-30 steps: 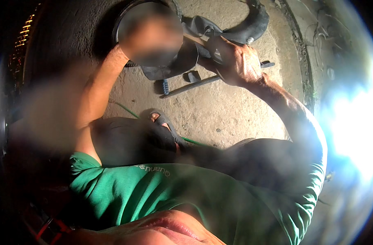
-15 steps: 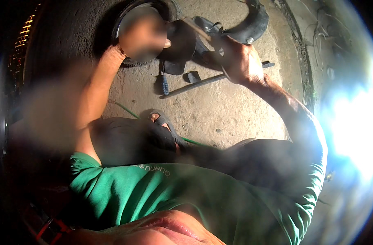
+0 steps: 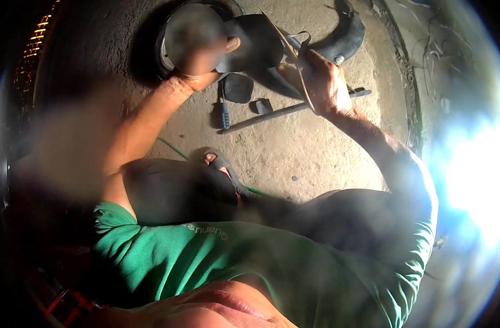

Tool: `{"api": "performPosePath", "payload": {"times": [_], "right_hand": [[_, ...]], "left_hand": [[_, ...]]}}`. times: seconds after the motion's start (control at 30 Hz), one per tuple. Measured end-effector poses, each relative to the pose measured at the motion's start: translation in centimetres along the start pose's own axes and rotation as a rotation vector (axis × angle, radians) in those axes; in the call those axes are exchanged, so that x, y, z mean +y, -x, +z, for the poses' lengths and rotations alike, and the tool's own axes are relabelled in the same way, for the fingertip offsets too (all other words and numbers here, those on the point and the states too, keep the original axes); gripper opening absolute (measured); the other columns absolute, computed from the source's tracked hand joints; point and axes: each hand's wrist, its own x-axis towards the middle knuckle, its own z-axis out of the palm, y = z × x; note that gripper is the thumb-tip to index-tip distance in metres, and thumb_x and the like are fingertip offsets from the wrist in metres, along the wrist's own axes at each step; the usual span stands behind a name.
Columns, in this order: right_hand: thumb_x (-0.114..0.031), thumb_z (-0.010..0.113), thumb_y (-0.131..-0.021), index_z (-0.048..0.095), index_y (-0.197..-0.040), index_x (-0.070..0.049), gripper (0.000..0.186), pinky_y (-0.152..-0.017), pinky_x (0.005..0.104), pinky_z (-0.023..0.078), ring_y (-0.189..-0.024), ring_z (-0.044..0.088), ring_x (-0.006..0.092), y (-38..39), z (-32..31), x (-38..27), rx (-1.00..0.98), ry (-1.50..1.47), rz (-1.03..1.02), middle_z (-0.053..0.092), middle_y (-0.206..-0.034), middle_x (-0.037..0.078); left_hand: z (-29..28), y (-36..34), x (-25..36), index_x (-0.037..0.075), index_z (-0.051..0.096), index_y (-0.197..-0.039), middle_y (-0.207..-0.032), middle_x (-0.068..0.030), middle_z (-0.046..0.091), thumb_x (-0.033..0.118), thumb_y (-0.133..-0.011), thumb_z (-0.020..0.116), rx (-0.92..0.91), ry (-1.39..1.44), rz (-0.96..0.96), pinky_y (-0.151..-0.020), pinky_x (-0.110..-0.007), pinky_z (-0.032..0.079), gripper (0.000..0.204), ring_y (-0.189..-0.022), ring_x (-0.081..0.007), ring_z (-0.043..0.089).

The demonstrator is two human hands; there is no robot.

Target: The person cuts a piece of rubber from a tire and prepares it for a patch while sitting on the ground.

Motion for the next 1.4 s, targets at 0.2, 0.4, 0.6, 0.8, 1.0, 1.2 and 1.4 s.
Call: {"api": "performPosePath", "payload": {"times": [0.2, 0.4, 0.6, 0.8, 1.0, 1.2, 1.4], "right_hand": [[-0.043, 0.07, -0.093, 0.063, -0.1, -0.002, 0.042, -0.069, 0.0396, 0.05, -0.072, 0.061, 0.0255, 0.5, -0.5, -0.8, -0.03, -0.037, 0.119, 0.063, -0.079, 0.016], [-0.045, 0.071, -0.092, 0.061, -0.1, -0.002, 0.046, -0.071, 0.0402, 0.05, -0.074, 0.061, 0.0263, 0.6, -0.6, -0.7, -0.056, -0.116, 0.112, 0.062, -0.08, 0.016], [-0.048, 0.07, -0.092, 0.059, -0.099, -0.001, 0.049, -0.069, 0.0408, 0.049, -0.072, 0.06, 0.0257, 0.7, -0.6, -0.3, -0.097, -0.137, 0.136, 0.061, -0.078, 0.016], [-0.048, 0.07, -0.092, 0.056, -0.095, -0.001, 0.05, -0.067, 0.0413, 0.047, -0.069, 0.058, 0.026, 0.8, -0.7, -0.9, -0.11, -0.147, 0.109, 0.06, -0.075, 0.016], [-0.044, 0.07, -0.093, 0.058, -0.095, -0.002, 0.044, -0.066, 0.0405, 0.048, -0.068, 0.059, 0.025, 0.7, -0.9, -1.1, -0.093, -0.113, 0.078, 0.06, -0.074, 0.015], [-0.042, 0.067, -0.097, 0.065, -0.102, -0.004, 0.039, -0.062, 0.0377, 0.051, -0.067, 0.063, 0.0213, 0.7, 0.8, 1.6, 0.012, -0.036, -0.144, 0.066, -0.076, 0.014], [-0.049, 0.067, -0.097, 0.063, -0.115, -0.005, 0.048, -0.065, 0.0307, 0.052, -0.073, 0.063, 0.0129, -0.4, -0.5, 0.7, -0.164, -0.664, 0.432, 0.071, -0.088, 0.005]], "left_hand": [[1.5, -1.7, -0.4, -0.001, 0.07, -0.108, -0.103, -0.0078, 0.074, 0.014, -0.082, 0.083, 0.101, -0.13, 0.008, -0.099, -0.033, 0.055, 0.032, -0.1, -0.0186, 0.072], [0.4, -1.3, 0.2, -0.002, 0.075, -0.103, -0.101, -0.0105, 0.076, 0.021, -0.088, 0.079, 0.128, -0.45, 0.167, -0.098, -0.031, 0.054, 0.028, -0.097, -0.0181, 0.072], [0.2, -1.1, 1.3, 0.002, 0.077, -0.104, -0.098, -0.0082, 0.077, 0.026, -0.086, 0.08, 0.081, -0.577, 0.141, -0.091, -0.027, 0.055, 0.03, -0.095, -0.0138, 0.071], [-0.1, -0.8, 1.1, 0.003, 0.077, -0.101, -0.097, -0.0045, 0.076, 0.024, -0.085, 0.08, 0.033, -0.566, 0.032, -0.08, -0.024, 0.055, 0.026, -0.085, -0.0106, 0.07], [0.3, -0.6, 1.8, 0.004, 0.078, -0.097, -0.092, -0.0046, 0.076, 0.025, -0.085, 0.08, 0.059, -0.524, -0.016, -0.08, -0.025, 0.055, 0.025, -0.084, -0.0123, 0.07], [-2.0, -1.3, 3.0, 0.002, 0.077, -0.107, -0.107, -0.0082, 0.076, 0.023, -0.082, 0.081, 0.15, -0.841, -0.191, -0.103, -0.032, 0.05, 0.033, -0.102, -0.0169, 0.071], [0.2, -1.1, 0.8, 0.004, 0.073, -0.115, -0.111, -0.0063, 0.075, 0.022, -0.09, 0.076, 0.111, -0.332, -0.136, -0.097, -0.031, 0.054, 0.031, -0.105, -0.0157, 0.069]]}}
